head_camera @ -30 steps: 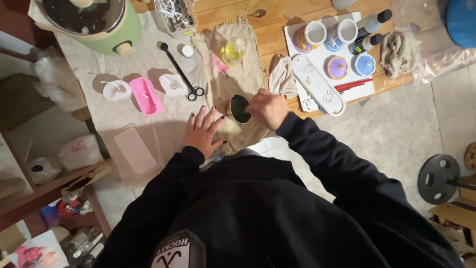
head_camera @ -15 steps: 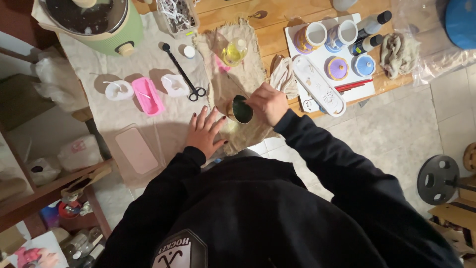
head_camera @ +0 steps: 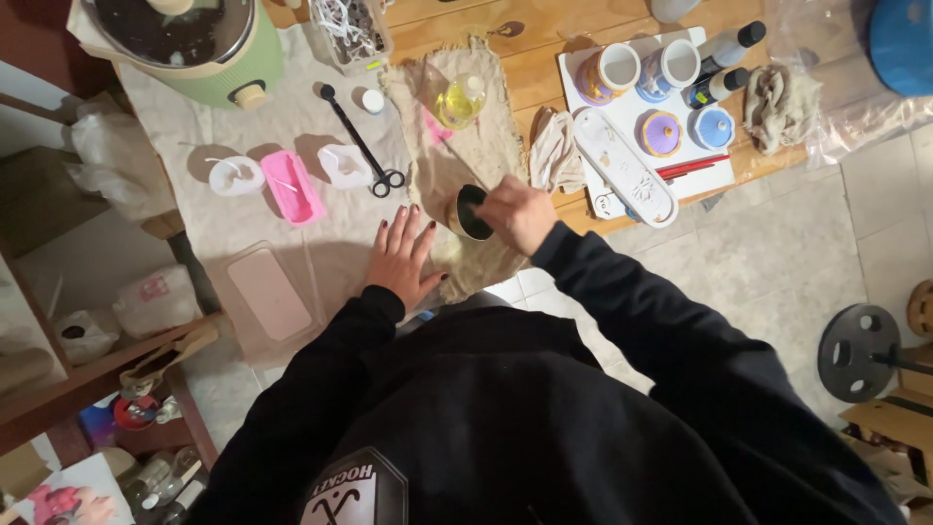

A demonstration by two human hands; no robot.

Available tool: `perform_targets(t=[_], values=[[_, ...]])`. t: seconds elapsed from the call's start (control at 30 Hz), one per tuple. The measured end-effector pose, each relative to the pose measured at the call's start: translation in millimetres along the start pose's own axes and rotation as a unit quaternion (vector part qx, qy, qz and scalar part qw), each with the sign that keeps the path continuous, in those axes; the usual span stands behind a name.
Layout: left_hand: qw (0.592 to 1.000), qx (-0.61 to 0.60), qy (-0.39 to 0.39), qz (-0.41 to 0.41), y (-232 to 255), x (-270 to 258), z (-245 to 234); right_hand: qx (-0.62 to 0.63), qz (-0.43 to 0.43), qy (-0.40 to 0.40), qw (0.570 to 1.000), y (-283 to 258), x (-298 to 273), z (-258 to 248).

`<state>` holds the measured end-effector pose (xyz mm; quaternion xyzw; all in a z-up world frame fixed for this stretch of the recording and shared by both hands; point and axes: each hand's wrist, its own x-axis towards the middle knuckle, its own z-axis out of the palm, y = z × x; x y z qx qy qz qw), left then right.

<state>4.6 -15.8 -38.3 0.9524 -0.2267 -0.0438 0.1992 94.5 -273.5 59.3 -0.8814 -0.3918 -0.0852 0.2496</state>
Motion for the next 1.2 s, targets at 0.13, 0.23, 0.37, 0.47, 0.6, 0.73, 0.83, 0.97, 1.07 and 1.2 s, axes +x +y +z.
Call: perform_targets(t=[0.13, 0.23, 0.37, 0.47, 0.6, 0.73, 0.83, 0.97, 1.07, 1.2], values=[[1.000, 0.000, 0.010, 0.008, -5, -4, 0, 0.016, -0.038, -0.060, 0.997, -7, -9, -16], [1.000, 0.005, -0.002, 0.022, -9, -15, -7, -0.003, 0.008, -0.046, 0.999, 1, -2, -24], [0.997, 0.004, 0.039, 0.069, -32, -55, 21, -0.010, 0.017, 0.019, 1.000, 1, 5, -7], [0.983, -0.016, 0.129, -0.130, -57, -90, 10, 0.034, 0.038, -0.045, 0.998, -6, -4, -11], [0.933, -0.002, 0.147, -0.328, -68, -101, -29, 0.048, 0.087, -0.049, 0.994, 2, -12, -13], [0.923, -0.148, 0.220, -0.278, -43, -62, -53, -0.040, 0.154, -0.028, 0.987, 10, 7, -19], [0.946, -0.161, 0.258, -0.108, -21, 11, -90, -0.029, 0.233, 0.006, 0.972, 47, 45, -15], [0.952, -0.170, 0.254, -0.009, -18, 121, -81, 0.021, 0.230, 0.029, 0.973, 69, 108, -11], [0.964, -0.147, 0.219, -0.018, -26, 187, -60, -0.122, 0.222, -0.017, 0.967, 86, 133, 8], [0.960, -0.196, 0.189, -0.058, -34, 223, -25, -0.127, 0.269, -0.127, 0.946, 96, 134, 30]])
